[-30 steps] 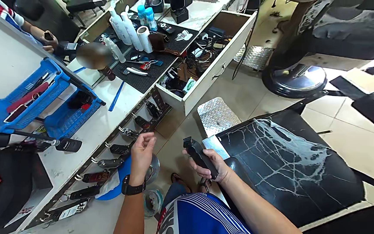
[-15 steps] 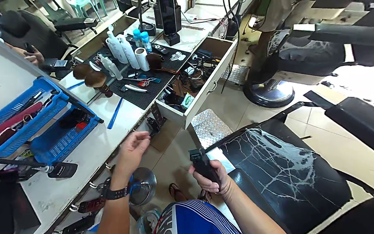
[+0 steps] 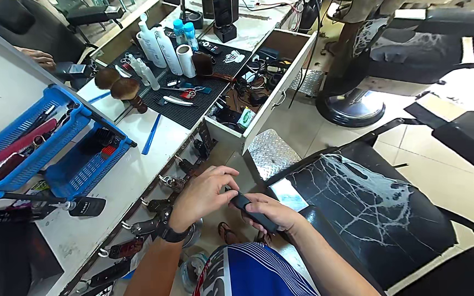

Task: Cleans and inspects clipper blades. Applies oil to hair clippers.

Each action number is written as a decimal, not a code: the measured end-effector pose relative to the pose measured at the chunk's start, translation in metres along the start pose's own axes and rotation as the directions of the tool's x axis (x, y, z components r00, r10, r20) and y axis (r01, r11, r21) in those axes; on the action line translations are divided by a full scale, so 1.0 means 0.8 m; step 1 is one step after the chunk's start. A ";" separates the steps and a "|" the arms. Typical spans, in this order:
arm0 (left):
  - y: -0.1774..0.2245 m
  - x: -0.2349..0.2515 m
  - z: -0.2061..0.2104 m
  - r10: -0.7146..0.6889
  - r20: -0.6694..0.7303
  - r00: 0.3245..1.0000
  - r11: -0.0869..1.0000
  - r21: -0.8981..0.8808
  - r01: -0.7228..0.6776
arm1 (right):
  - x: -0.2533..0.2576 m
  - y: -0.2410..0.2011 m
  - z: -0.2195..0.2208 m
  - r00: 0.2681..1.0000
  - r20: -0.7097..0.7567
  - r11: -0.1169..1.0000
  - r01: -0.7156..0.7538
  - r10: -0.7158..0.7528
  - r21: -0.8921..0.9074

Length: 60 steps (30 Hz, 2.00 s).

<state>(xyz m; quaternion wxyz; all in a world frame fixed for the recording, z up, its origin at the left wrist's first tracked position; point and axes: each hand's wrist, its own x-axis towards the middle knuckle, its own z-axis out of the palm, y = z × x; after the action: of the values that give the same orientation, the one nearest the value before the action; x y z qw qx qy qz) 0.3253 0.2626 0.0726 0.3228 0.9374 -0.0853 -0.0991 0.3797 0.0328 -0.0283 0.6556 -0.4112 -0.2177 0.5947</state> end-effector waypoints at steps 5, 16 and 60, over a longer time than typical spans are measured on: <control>0.006 0.000 0.000 0.022 -0.225 0.974 1.000 -0.013 -0.026 | -0.001 0.006 -0.004 0.999 0.015 1.000 -0.030 0.030 0.004; -0.056 -0.124 0.030 -0.464 -0.733 0.497 0.885 -0.397 0.243 | -0.017 0.017 -0.015 0.988 -0.130 0.996 -0.083 0.084 0.010; -0.059 -0.031 0.173 -0.194 -0.601 0.776 0.906 0.194 0.376 | -0.025 0.034 0.006 0.837 -0.489 0.961 -0.278 0.246 0.008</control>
<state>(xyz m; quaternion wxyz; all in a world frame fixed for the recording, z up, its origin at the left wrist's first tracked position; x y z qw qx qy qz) 0.2727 0.2232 -0.0603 0.1666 0.9636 0.1454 0.1505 0.3557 0.0141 -0.0429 0.5881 -0.5936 -0.0065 0.5493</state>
